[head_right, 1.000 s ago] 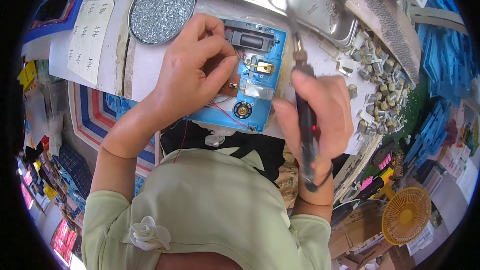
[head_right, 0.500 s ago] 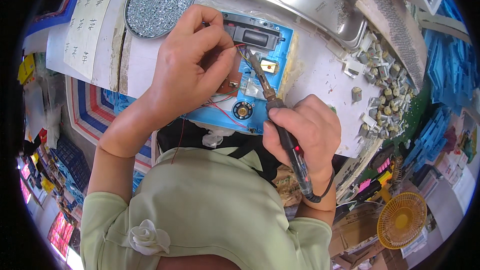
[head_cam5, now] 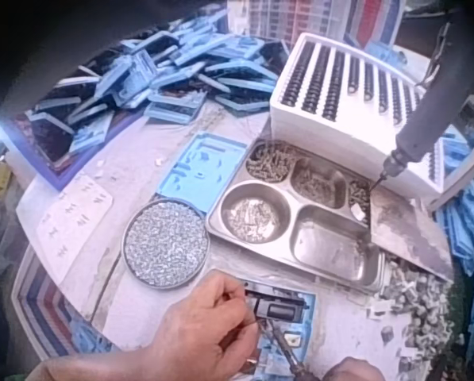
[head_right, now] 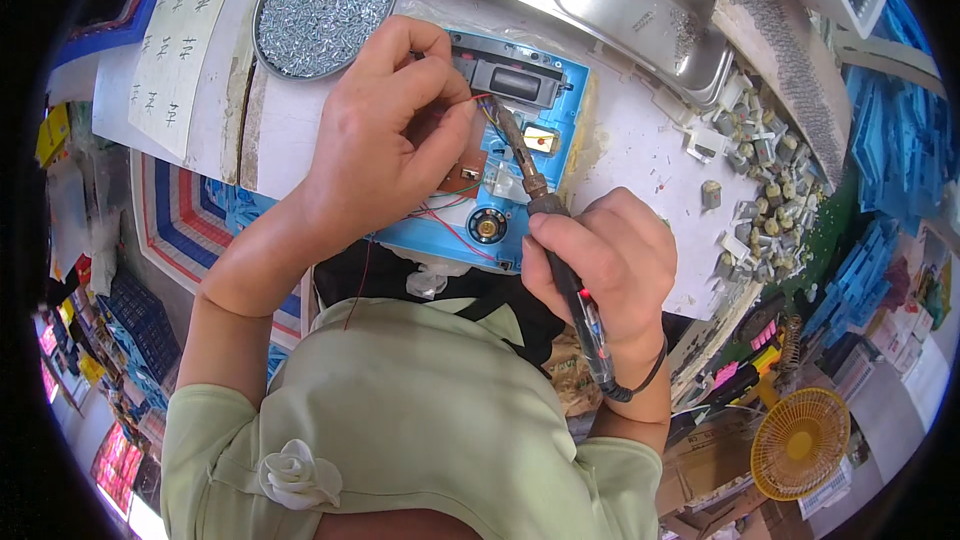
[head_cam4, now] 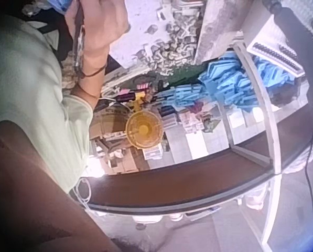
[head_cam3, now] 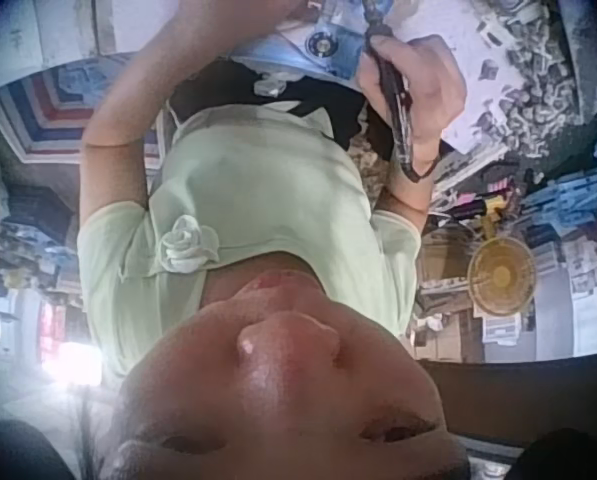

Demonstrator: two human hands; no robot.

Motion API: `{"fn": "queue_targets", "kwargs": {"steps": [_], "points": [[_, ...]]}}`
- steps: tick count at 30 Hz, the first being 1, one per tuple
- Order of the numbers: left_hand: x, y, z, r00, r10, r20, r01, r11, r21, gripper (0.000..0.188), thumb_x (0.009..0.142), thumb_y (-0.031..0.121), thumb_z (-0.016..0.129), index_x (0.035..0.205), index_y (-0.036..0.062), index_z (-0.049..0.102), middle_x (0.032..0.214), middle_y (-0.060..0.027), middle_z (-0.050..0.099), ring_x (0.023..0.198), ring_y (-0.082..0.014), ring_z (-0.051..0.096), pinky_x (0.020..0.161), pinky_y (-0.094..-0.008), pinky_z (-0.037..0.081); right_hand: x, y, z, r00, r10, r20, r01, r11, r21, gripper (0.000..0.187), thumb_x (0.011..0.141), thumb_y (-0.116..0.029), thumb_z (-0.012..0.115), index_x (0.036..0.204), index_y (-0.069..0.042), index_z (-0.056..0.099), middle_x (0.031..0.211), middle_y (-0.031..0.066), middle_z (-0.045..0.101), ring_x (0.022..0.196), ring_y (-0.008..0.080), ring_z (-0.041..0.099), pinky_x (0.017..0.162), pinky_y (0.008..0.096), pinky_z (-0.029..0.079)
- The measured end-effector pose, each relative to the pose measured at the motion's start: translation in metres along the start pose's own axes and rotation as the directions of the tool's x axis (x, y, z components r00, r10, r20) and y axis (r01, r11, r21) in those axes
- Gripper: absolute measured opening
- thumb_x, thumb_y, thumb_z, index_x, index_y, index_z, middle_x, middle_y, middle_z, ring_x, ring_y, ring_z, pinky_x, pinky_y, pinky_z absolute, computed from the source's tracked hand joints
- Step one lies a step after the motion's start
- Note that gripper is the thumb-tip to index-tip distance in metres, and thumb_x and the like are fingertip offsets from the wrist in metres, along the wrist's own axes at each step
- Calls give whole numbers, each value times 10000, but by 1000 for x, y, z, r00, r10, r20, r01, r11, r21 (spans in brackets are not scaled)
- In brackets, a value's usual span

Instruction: Assembling and soldering components into a blue plastic electronic housing.

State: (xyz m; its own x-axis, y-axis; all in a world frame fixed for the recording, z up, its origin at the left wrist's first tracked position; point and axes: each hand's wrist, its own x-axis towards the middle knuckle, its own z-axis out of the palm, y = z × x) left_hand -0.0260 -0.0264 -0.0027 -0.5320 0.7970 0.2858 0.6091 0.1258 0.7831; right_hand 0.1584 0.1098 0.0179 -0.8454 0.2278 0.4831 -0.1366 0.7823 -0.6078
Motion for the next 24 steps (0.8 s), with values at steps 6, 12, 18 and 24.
{"fn": "queue_targets", "kwargs": {"steps": [6, 12, 18, 24], "points": [[0, 0, 1, 1000, 0, -4, 0, 1000, -3, 67, 802, -15, 697, 826, -14, 635, 987, -136, 555, 790, -254, 606, 692, -345, 524, 1, -3, -4, 1000, -7, 28, 8, 999, -47, 388, 709, 32, 810, 1041, -100, 658, 633, 33, 551, 536, 216, 506, 495, 306, 405], [0, 1, 2, 1000, 6, -13, -6, 1000, -3, 75, 795, -16, 704, 826, -16, 636, 987, -139, 557, 779, -261, 608, 683, -344, 524, -2, -2, -7, 1000, 17, -2, -17, 999, 42, 366, 717, 25, 804, 1040, -67, 658, 660, 54, 599, 539, 219, 517, 503, 307, 415], [0, 1, 3, 1000, 1, -18, -1, 1000, 9, 85, 787, -10, 716, 823, -13, 640, 972, -134, 559, 780, -256, 616, 684, -345, 528, -3, 0, -9, 998, 59, -1, -59, 994, 94, 306, 737, -1, 790, 1014, -37, 663, 662, 67, 616, 527, 218, 517, 495, 311, 412], [0, 2, 4, 999, -28, -20, 28, 999, 18, 93, 785, -9, 722, 819, -5, 636, 991, -125, 557, 769, -245, 618, 671, -343, 530, 2, 0, -8, 996, 89, 13, -89, 994, 61, 287, 735, -1, 778, 1000, -33, 675, 659, 63, 616, 522, 209, 516, 488, 307, 411]]}}
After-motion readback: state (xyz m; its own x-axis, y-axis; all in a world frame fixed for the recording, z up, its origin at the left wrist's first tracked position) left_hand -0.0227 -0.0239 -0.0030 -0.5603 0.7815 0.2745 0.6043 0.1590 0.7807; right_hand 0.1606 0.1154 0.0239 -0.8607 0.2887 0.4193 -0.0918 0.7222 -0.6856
